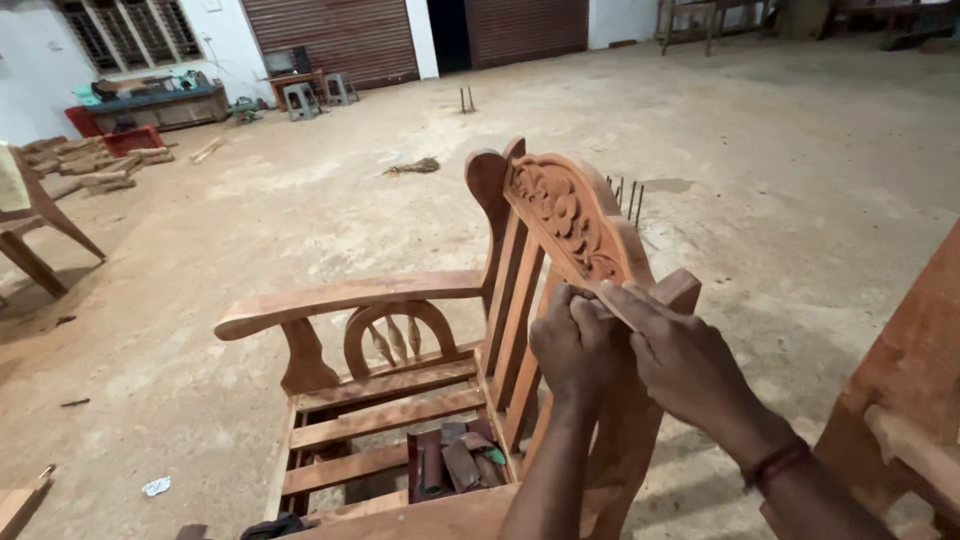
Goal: The person sands the backrest and armrest of a wooden chair using a sanding block. They work on the carved floral details and the curved edges of the chair's frame, smoothing the wood surface by hand.
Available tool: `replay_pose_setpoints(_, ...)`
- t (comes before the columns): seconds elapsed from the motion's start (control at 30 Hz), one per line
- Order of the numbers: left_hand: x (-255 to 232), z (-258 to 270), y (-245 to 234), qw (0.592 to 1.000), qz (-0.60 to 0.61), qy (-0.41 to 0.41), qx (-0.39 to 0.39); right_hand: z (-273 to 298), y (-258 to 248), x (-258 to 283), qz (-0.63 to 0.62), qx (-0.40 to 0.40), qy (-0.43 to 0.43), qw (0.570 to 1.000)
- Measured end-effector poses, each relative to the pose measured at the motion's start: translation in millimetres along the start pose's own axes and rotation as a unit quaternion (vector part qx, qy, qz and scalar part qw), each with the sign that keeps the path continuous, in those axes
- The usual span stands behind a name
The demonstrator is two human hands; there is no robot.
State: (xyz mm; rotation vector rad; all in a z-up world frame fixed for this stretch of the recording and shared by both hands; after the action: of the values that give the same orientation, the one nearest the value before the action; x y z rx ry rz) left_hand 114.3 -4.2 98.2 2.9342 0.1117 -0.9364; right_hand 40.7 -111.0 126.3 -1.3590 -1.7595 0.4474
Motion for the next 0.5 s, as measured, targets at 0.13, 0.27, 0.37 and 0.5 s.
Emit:
replay_pose_setpoints(0.13,-3,-2,-2,1.0,-0.005,-0.016,-0.002,18,-6,0,0.03,0.061,0.108,0.992)
replay_pose_setpoints(0.27,-1,1,1,1.0,-0.025,-0.017,0.006,0,-2,-1,0.014,0.04,0.064,0.997)
replay_pose_setpoints(0.37,0,-3,1,1.0,-0.027,-0.008,0.01,15,-10,1,0.033,0.03,0.075,0.996)
replay_pose_setpoints(0.5,2,-5,0,0.999,-0.036,0.015,-0.008,12,-8,1,0.054,0.046,0.1,0.992)
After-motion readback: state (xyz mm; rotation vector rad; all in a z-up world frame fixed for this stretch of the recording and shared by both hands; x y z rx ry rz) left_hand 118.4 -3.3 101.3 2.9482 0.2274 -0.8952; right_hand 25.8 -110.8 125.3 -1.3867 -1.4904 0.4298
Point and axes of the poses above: each hand's wrist, its own z-axis away from the middle knuckle, its own y-axis out of the palm, x = y × z, the point moved 4 cm from there along -z, towards the middle knuckle, and after that the axes turned 13 degrees about y, right-handed, at the moved point
